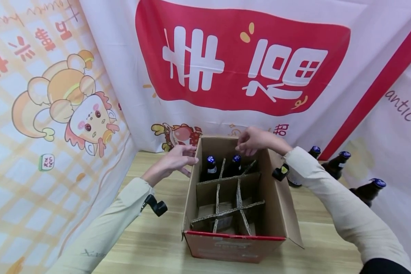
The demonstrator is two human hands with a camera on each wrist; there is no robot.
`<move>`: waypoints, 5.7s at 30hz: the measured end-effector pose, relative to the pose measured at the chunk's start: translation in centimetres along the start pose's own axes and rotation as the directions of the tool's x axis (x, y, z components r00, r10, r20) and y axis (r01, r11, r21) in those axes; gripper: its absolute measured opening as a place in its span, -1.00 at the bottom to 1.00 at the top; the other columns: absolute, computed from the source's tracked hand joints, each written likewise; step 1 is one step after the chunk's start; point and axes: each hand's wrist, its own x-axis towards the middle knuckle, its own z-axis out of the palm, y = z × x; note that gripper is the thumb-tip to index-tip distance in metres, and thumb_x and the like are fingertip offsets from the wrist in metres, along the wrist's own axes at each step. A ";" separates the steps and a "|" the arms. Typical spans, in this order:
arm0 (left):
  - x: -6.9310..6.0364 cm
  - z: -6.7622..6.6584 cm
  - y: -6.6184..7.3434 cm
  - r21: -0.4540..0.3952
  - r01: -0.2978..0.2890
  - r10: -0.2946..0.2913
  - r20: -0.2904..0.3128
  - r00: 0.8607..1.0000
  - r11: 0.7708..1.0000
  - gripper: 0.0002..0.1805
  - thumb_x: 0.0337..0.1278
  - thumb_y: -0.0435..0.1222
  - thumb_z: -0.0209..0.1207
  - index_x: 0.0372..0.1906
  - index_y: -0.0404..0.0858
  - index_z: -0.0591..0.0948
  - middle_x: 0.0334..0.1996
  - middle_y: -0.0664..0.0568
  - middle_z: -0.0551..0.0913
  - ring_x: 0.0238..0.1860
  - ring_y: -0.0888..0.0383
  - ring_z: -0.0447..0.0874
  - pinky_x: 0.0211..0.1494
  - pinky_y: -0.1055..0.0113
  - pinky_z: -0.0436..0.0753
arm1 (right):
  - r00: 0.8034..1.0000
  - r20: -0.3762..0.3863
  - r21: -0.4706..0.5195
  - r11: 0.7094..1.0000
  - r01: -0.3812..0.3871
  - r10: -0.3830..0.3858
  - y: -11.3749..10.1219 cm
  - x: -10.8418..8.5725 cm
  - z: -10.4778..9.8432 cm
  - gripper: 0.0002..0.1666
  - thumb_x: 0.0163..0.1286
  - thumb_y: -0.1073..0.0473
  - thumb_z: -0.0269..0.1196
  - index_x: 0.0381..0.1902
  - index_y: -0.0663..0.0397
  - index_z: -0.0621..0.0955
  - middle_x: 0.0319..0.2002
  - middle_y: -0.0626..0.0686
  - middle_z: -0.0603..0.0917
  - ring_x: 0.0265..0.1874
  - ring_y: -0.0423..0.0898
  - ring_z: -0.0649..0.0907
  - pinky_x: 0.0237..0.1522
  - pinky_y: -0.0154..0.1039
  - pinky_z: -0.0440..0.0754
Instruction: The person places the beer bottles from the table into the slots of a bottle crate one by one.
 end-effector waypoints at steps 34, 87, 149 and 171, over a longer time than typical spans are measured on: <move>-0.2 0.0 -0.3 -0.008 -0.019 0.019 -0.009 1.000 1.000 -0.28 0.43 -0.44 0.17 0.59 -0.46 0.20 0.45 -0.43 0.38 0.34 -0.33 0.51 -0.14 0.09 0.89 | 0.837 -0.547 0.222 0.961 0.165 -0.018 8.0 -6.2 -0.6 -0.57 0.59 0.11 0.24 0.23 0.31 0.63 0.04 0.41 0.73 -0.29 -0.22 0.82 -0.22 -0.36 0.84; 0.1 0.1 -0.4 0.016 -0.008 0.009 -0.004 1.000 1.000 -0.29 0.46 -0.42 0.16 0.60 -0.44 0.21 0.47 -0.41 0.38 0.34 -0.32 0.51 -0.11 0.09 0.89 | 0.295 -0.899 0.287 0.945 -0.159 0.323 23.4 -8.6 4.9 -0.31 0.50 0.06 0.30 0.49 0.13 0.42 0.32 0.26 0.64 0.16 0.15 0.63 0.19 -0.10 0.61; -0.4 0.1 0.1 0.000 -0.003 0.003 -0.003 1.000 1.000 -0.30 0.46 -0.45 0.14 0.59 -0.48 0.19 0.46 -0.44 0.38 0.32 -0.32 0.52 -0.15 0.11 0.89 | 0.387 -0.705 0.645 0.764 0.001 0.595 21.0 -10.3 3.4 -0.15 0.30 -0.11 0.50 0.41 0.23 0.56 -0.53 -0.52 0.58 -0.58 -0.44 0.67 -0.48 -0.52 0.74; -0.9 0.0 0.7 0.001 0.002 -0.002 -0.008 1.000 1.000 -0.30 0.46 -0.45 0.15 0.59 -0.48 0.20 0.46 -0.43 0.39 0.31 -0.32 0.54 -0.14 0.10 0.89 | 0.387 -0.846 0.417 0.908 0.049 0.367 12.2 -14.2 -0.4 -0.50 0.34 -0.04 0.49 0.09 0.17 0.73 -0.48 -0.54 0.69 -0.52 -0.41 0.61 -0.50 -0.64 0.56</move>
